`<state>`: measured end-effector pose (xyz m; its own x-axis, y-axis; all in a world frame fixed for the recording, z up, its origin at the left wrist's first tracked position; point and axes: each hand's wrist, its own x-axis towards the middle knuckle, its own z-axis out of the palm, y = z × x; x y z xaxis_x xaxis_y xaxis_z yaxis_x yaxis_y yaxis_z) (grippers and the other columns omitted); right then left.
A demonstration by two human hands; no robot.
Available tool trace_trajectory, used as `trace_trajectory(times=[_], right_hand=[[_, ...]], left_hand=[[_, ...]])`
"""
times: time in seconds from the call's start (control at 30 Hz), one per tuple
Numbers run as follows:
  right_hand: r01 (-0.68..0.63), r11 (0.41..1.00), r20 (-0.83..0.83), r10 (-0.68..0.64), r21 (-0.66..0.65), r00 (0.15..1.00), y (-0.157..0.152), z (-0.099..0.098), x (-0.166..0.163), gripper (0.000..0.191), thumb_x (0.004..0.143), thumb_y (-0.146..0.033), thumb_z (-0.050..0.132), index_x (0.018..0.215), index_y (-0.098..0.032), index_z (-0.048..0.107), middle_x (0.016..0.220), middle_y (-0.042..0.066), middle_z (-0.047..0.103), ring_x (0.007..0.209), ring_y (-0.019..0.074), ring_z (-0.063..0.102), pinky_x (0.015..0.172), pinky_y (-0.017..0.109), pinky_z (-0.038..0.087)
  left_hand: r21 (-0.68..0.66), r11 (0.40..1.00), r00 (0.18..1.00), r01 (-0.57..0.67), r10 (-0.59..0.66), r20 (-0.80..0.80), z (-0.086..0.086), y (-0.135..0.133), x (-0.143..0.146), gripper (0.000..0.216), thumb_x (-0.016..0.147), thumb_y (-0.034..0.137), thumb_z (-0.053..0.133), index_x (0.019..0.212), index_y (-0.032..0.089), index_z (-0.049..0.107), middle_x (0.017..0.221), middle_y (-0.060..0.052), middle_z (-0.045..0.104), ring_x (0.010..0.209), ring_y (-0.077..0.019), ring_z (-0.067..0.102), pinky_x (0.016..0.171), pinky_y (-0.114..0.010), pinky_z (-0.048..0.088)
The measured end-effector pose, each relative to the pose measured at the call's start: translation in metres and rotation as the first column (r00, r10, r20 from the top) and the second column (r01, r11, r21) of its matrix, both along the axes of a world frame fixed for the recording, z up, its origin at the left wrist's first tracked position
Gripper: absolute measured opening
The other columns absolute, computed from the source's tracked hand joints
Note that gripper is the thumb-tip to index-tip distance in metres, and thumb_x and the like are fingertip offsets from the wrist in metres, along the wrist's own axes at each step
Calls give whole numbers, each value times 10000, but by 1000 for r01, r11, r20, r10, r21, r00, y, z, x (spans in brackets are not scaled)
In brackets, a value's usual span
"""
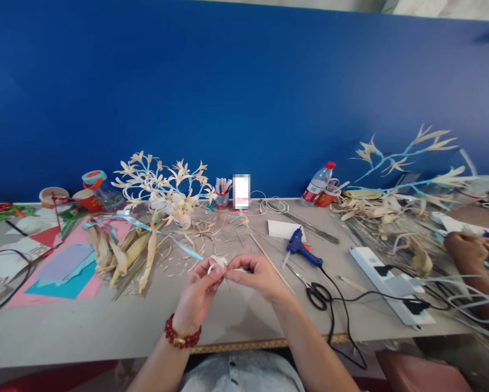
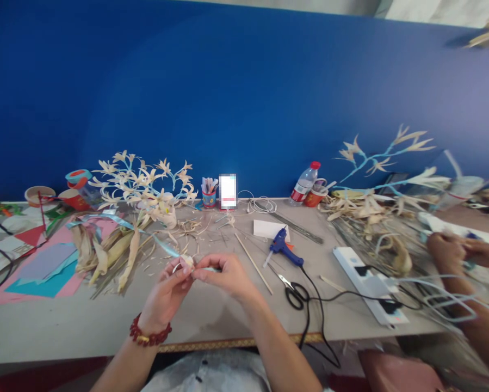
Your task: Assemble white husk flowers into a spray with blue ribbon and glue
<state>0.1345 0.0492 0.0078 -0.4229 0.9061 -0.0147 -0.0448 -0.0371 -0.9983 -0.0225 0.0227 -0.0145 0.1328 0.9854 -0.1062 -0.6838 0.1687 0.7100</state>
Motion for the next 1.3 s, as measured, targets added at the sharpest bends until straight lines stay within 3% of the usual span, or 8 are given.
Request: trace_trajectory(times=[0.17,0.33,0.5,0.63,0.77,0.93,1.1,1.3], right_hand=[[35,999,-99,-36,-14,994,-4,-6,-6,222,689,-361,744,673,-153,667,584,-14,585,518,91,427,509,218,311],[199,925,122,-250,323,961,-12,-3,-10,127,760,-245,613,675,-157,645,600,-13,585,532,95,446,501,203,318],[175,838,251,-343,517,905,-17,0,-11,130,782,-198,579,670,-162,635,557,-42,527,490,76,404,500,200,303],[85,912,217,-185,401,959,-13,1,-6,162,819,-264,591,722,-161,672,624,-14,602,560,100,476,541,213,329],[54,991,-21,-52,125,998,-7,-7,-5,215,757,-365,692,712,-156,667,635,-4,599,561,102,457,536,221,317],[2,995,-242,-26,-100,970,-7,-15,-14,299,691,-419,741,644,-162,594,535,-49,472,457,67,320,455,207,228],[200,931,80,-234,306,969,-13,-11,-14,173,783,-305,620,678,-168,616,597,-19,546,542,101,431,524,215,318],[105,782,322,-370,614,871,-16,-6,-12,140,830,-244,568,727,-182,641,574,-26,551,527,105,438,545,233,308]], left_hand=[[7,1000,998,28,-28,63,-2,0,1,124,710,135,766,678,136,646,687,22,592,532,-35,440,506,-136,374],[-3,997,996,-74,74,53,-8,-1,7,153,712,131,767,831,181,685,764,12,650,670,-73,570,686,-180,470],[5,994,993,-113,113,-28,-13,-2,8,157,700,166,782,821,195,685,783,-6,684,750,-113,611,725,-214,478],[48,991,991,-127,129,-47,-10,-2,5,110,721,171,765,787,188,679,765,1,646,722,-108,583,675,-206,455],[98,995,999,-36,37,-14,-5,0,2,81,738,156,747,744,164,667,748,2,607,687,-91,540,646,-189,434],[73,997,997,23,-28,72,-7,3,4,92,723,152,759,766,152,678,713,20,590,593,-55,488,604,-169,424],[45,997,997,-66,65,36,-14,3,7,146,699,151,779,804,187,683,795,6,657,730,-94,586,701,-192,459],[75,981,977,-178,185,-101,-13,0,8,153,703,196,783,816,199,680,764,9,663,729,-118,598,717,-227,464]])
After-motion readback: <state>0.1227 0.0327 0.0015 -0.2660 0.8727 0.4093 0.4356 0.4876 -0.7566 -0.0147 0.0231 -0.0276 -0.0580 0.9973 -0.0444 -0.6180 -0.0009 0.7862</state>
